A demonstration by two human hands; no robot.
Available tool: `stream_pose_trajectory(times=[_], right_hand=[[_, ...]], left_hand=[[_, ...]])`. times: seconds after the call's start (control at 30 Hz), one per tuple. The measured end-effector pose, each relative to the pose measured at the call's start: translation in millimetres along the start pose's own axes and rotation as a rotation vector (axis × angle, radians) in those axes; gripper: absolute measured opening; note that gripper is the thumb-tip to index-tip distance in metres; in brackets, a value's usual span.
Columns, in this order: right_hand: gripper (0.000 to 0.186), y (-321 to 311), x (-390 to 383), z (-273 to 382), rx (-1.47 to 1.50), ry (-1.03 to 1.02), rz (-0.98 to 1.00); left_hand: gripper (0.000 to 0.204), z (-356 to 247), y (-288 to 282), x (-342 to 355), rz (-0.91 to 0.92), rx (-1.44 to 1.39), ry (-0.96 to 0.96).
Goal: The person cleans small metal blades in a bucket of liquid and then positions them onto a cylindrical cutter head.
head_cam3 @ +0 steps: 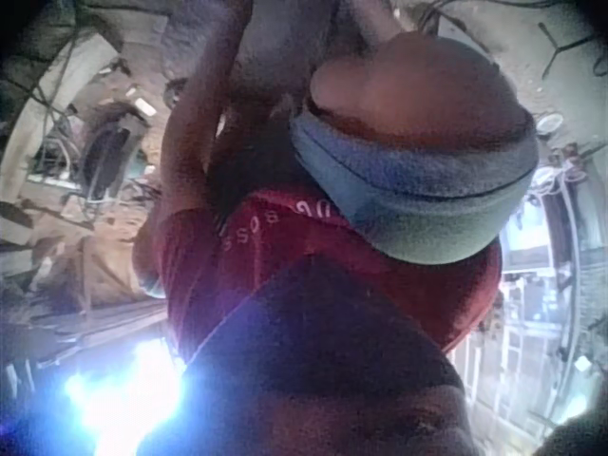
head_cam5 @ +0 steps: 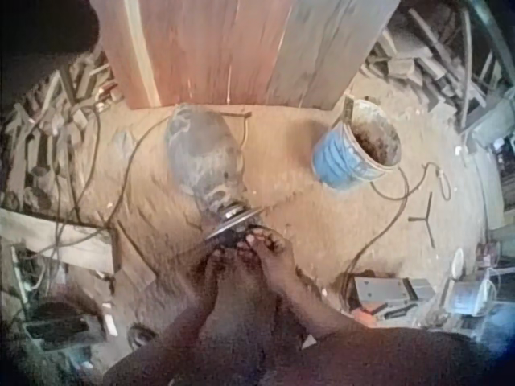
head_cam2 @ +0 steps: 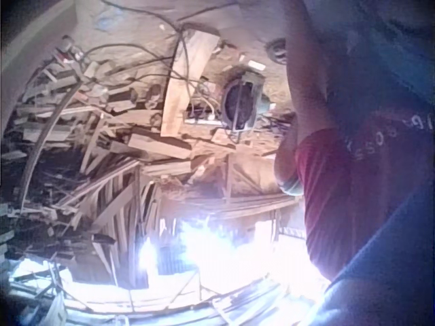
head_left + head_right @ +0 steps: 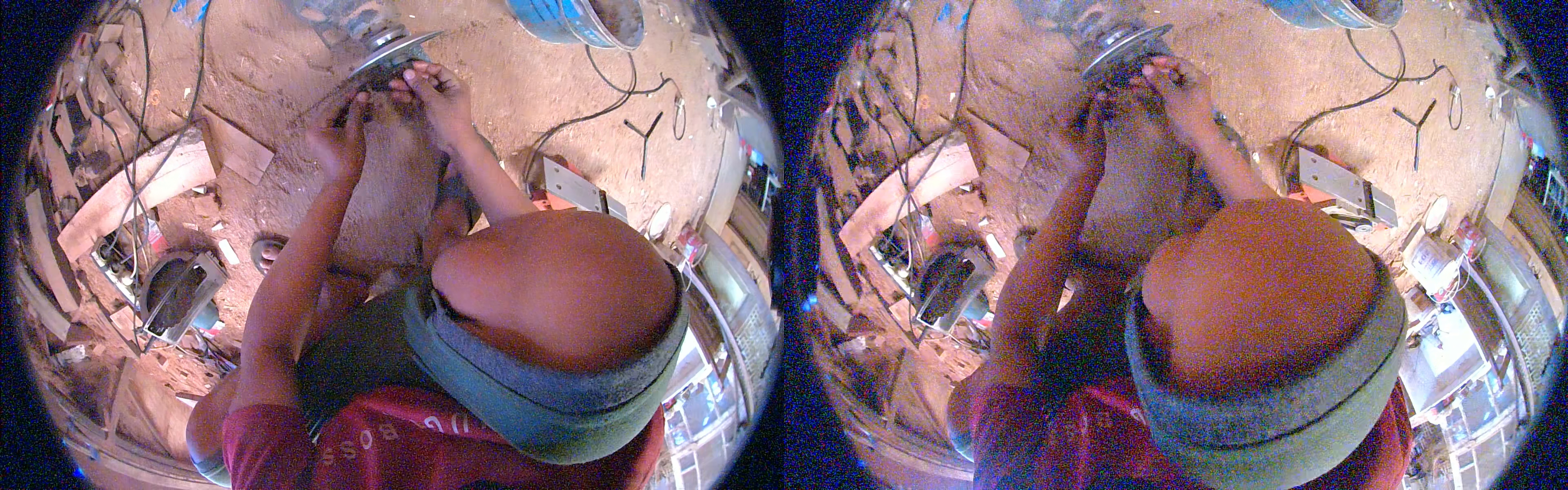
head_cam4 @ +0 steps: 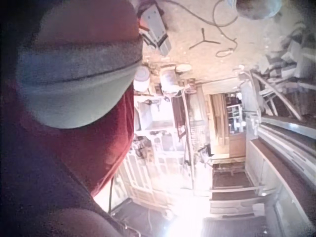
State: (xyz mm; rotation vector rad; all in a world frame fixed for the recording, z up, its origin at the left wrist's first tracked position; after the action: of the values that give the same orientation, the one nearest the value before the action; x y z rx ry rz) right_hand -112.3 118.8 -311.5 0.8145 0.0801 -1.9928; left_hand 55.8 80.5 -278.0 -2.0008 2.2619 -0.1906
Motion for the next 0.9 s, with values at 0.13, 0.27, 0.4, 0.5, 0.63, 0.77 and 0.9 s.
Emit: stream_pose_trajectory(times=[0.13,0.27,0.4,0.5,0.63,0.77,0.9], right_hand=[[0.018,5.4,-1.9,7.1,0.201,0.068,0.019],[0.017,12.1,-0.8,7.2,0.263,0.087,0.024],[0.017,15.1,0.0,8.2,0.325,0.114,0.012],[0.018,15.4,-0.5,10.1,0.328,0.110,0.016],[0.020,17.2,0.1,10.2,0.369,0.115,0.041],[0.022,15.4,2.2,10.3,0.345,0.084,0.074],[0.021,13.9,3.8,7.4,0.340,0.078,0.069]], left_hand=[[0.018,-33.9,2.6,7.9,0.030,0.020,-0.031],[0.018,-27.3,-0.7,7.1,0.012,0.033,-0.002],[0.018,-19.9,-0.1,7.2,0.002,0.010,-0.009],[0.019,-23.0,-1.0,7.4,0.002,0.016,0.020],[0.019,-21.3,0.4,9.0,-0.016,-0.007,-0.025],[0.019,-18.6,2.3,11.7,-0.023,-0.067,-0.014],[0.019,-13.9,2.6,10.2,-0.042,-0.144,-0.043]])
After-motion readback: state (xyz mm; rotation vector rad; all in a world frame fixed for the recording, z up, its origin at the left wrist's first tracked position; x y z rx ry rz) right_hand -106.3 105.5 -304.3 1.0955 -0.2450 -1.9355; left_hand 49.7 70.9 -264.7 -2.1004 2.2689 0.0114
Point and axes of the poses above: each hand's wrist, its own x-axis towards the middle knuckle, its own y-axis out of the palm, z = x × y, the point moved 4 cm from there along x, towards the middle knuckle, and after that the axes turned 10 degrees about y, right-handed, at the moved point
